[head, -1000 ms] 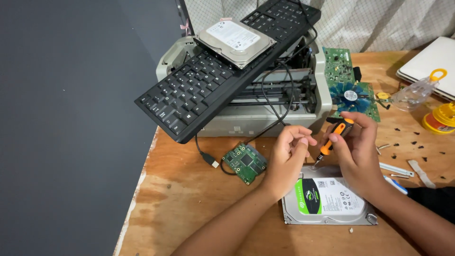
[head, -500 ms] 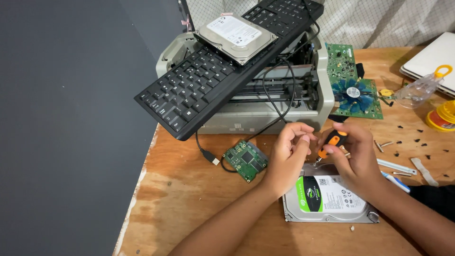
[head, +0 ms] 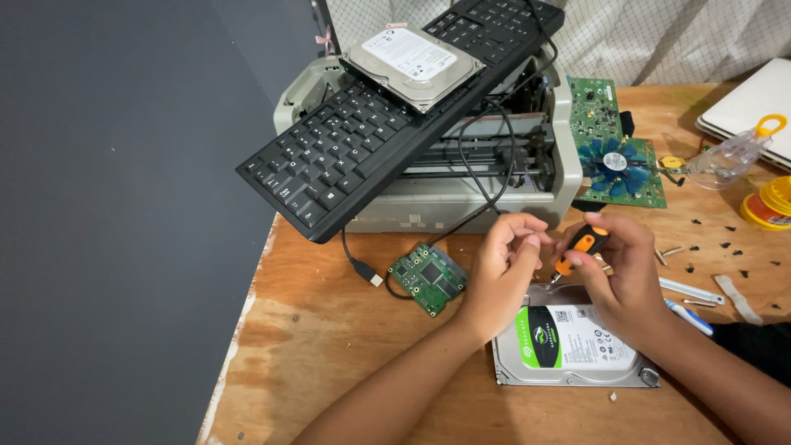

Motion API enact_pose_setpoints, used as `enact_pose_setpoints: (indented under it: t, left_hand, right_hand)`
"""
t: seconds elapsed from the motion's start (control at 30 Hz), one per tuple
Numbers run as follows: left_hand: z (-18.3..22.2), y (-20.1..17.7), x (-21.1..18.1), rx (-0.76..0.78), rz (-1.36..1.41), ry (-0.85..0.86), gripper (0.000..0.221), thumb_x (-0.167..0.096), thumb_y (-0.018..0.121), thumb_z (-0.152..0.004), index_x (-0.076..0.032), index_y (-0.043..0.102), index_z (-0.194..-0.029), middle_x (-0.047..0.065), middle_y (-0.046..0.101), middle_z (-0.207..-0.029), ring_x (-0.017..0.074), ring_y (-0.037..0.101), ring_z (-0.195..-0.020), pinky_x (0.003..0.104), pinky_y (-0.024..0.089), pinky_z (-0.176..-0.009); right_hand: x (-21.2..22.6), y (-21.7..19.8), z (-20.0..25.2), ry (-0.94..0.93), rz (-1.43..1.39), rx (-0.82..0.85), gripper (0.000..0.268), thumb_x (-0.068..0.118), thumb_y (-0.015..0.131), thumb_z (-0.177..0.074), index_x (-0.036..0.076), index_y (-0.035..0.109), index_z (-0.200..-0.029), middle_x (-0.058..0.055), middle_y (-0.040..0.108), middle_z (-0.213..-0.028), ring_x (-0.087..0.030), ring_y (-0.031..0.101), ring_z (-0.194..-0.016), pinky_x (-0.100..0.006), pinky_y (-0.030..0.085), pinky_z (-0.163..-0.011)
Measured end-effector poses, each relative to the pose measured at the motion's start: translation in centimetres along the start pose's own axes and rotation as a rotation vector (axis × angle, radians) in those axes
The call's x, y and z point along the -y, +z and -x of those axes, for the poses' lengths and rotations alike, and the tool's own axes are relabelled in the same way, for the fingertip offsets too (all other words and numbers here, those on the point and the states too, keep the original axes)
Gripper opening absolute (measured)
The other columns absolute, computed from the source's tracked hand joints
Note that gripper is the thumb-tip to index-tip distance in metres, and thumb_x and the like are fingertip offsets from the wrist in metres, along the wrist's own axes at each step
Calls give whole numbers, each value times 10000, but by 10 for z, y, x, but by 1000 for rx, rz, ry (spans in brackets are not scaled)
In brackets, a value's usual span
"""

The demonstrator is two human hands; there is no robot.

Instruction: Removing screws from a hard drive and detaching the PCB using a screwdriver

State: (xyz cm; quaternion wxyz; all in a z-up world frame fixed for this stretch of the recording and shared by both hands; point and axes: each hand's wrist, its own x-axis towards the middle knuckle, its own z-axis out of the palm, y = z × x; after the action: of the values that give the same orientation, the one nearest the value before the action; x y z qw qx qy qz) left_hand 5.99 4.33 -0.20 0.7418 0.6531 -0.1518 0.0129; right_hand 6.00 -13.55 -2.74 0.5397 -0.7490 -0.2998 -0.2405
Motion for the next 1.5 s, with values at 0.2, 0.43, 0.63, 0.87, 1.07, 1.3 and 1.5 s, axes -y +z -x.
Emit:
enact_pose_setpoints:
  t: [0.2, 0.43, 0.63, 0.87, 1.07, 1.3, 1.5]
  left_hand:
    - [0, 0, 0, 9, 17, -19, 184, -102, 478, -1038, -84, 574, -1193, 91, 670, -1093, 150, 619, -924, 294, 532, -838]
    - [0, 0, -1, 15, -4, -29, 171, -101, 486, -1037, -100, 579, -1180, 67, 681, -1074, 131, 602, -869, 278, 502, -793]
    - [-2, 1, 3, 3, 1, -6, 186, -83, 492, -1027, -85, 587, -1187, 73, 687, -1093, 145, 632, -985, 285, 502, -849]
    - [-3, 3, 7, 28, 111, -40, 174, -96, 465, -1055, -41, 579, -1174, 87, 651, -1138, 165, 648, -982, 289, 578, -860]
    - [-3, 1, 11, 36, -15, 12, 199, -72, 455, -1013, -87, 583, -1165, 27, 635, -1090, 125, 580, -974, 273, 467, -893]
    - [-1, -1, 0, 61, -25, -37, 192, -63, 501, -1019, -96, 565, -1197, 22, 617, -1062, 129, 586, -975, 281, 506, -860]
    - [-1, 0, 5, 91, -20, 10, 205, -88, 464, -1041, -61, 574, -1212, 48, 681, -1078, 148, 639, -1029, 291, 496, -922]
  right_hand:
    - [4, 0, -4, -70, -6, 41, 502, 21, 579, -1018, 177, 357, -1441, -184, 635, -988, -249, 685, -926, -327, 567, -810]
    - [1, 1, 3, -31, 43, -33, 531, -5, 643, -970, 99, 350, -1400, -183, 627, -1039, -228, 694, -926, -306, 553, -806]
    - [-7, -6, 7, 25, 293, -16, 484, 213, 618, -978, 66, 484, -1419, -116, 647, -1022, -193, 602, -784, -344, 457, -709]
    - [65, -35, -55, 147, 702, 419, 366, 358, 550, -966, 180, 607, -1281, 10, 737, -1285, -268, 707, -1104, -450, 505, -892]
    - [81, -43, -51, 478, 716, 649, 306, 423, 633, -918, 254, 499, -1135, 197, 755, -1307, -112, 849, -978, -329, 591, -787]
    - [84, -43, -78, 279, 688, 781, 357, 464, 644, -908, 454, 616, -1264, 83, 824, -900, -130, 805, -695, -261, 560, -682]
    - [98, -45, -99, 536, 1225, 990, 314, 676, 484, -967, 374, 441, -1046, 88, 756, -757, -151, 746, -718, -335, 513, -644]
